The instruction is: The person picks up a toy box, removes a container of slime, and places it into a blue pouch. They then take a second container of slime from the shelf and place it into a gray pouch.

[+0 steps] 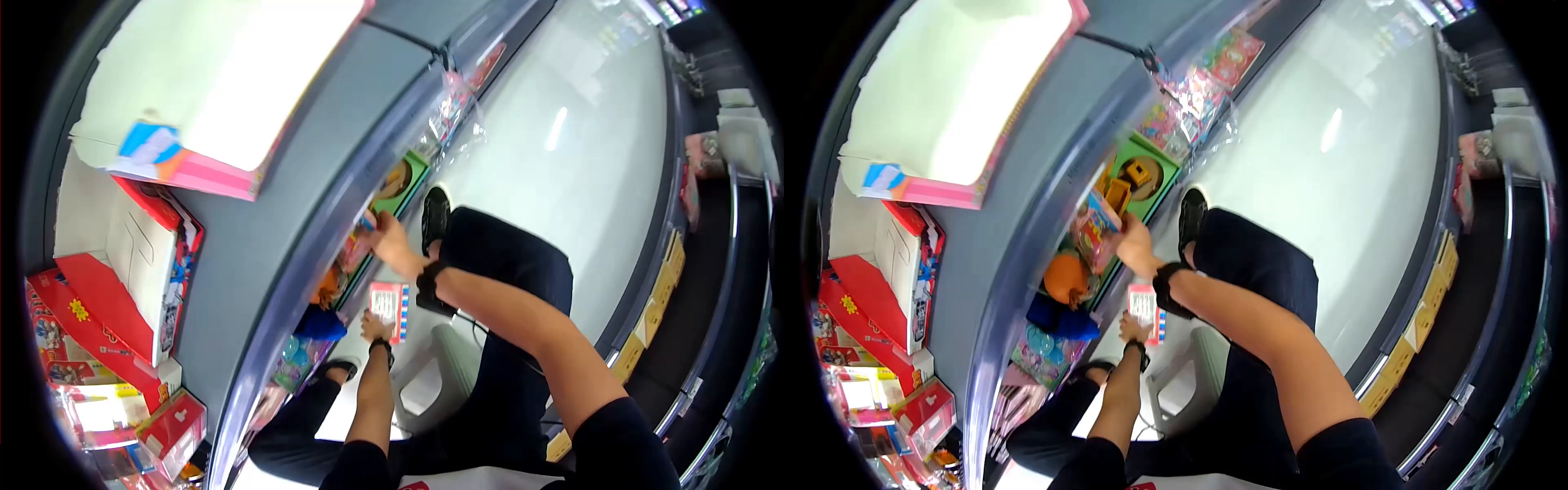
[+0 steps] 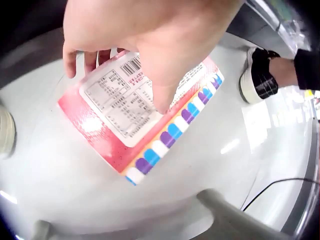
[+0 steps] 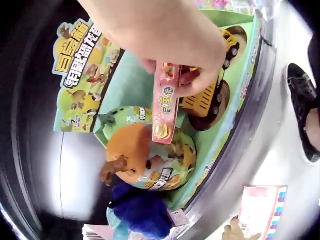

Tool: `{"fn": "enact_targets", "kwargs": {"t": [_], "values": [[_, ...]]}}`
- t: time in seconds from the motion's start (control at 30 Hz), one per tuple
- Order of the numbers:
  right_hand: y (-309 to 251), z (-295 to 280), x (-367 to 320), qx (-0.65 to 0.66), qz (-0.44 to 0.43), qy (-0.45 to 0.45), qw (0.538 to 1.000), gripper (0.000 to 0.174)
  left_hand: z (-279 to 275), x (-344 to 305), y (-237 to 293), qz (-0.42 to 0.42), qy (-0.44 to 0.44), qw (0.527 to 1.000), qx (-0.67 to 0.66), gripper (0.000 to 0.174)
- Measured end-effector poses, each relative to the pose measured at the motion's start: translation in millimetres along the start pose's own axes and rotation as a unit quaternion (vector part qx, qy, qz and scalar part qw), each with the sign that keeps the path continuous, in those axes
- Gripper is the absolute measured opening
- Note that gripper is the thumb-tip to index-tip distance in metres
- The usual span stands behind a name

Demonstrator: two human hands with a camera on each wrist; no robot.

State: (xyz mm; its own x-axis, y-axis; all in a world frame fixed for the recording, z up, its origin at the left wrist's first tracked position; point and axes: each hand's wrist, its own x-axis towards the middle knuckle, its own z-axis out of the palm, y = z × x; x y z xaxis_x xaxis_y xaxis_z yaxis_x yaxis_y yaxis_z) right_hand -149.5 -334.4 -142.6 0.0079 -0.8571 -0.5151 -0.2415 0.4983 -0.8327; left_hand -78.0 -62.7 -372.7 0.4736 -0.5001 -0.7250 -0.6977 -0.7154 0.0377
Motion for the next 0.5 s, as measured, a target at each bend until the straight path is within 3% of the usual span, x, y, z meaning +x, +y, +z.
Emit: {"fn": "enact_targets", "kwargs": {"t": [0.03, 0.1, 0.17, 0.33, 0.5], "values": [[0, -1, -3, 0.073, 0.034, -0.02, 0.997, 0.029, 15, 5, -7, 0.01, 0.022, 1.0, -0.005, 0.101], [-2, -13, -15, 0.056, 0.044, -0.035, 0.997, 0.025, 9, 0, -12, 0.022, -0.007, 0.999, -0.022, 0.09], [-45, -38, -58, 0.153, 0.076, -0.05, 0.984, 0.025, 6, 2, -20, 0.0, -0.116, 0.989, -0.091, 0.081], [-74, -71, -123, 0.174, 0.104, -0.011, 0.979, 0.022, 22, -1, -12, -0.081, -0.073, 0.984, -0.14, 0.084], [-77, -92, -186, 0.187, 0.155, 0.006, 0.97, 0.018, 39, 4, 6, -0.152, -0.017, 0.982, -0.107, 0.089]]}}
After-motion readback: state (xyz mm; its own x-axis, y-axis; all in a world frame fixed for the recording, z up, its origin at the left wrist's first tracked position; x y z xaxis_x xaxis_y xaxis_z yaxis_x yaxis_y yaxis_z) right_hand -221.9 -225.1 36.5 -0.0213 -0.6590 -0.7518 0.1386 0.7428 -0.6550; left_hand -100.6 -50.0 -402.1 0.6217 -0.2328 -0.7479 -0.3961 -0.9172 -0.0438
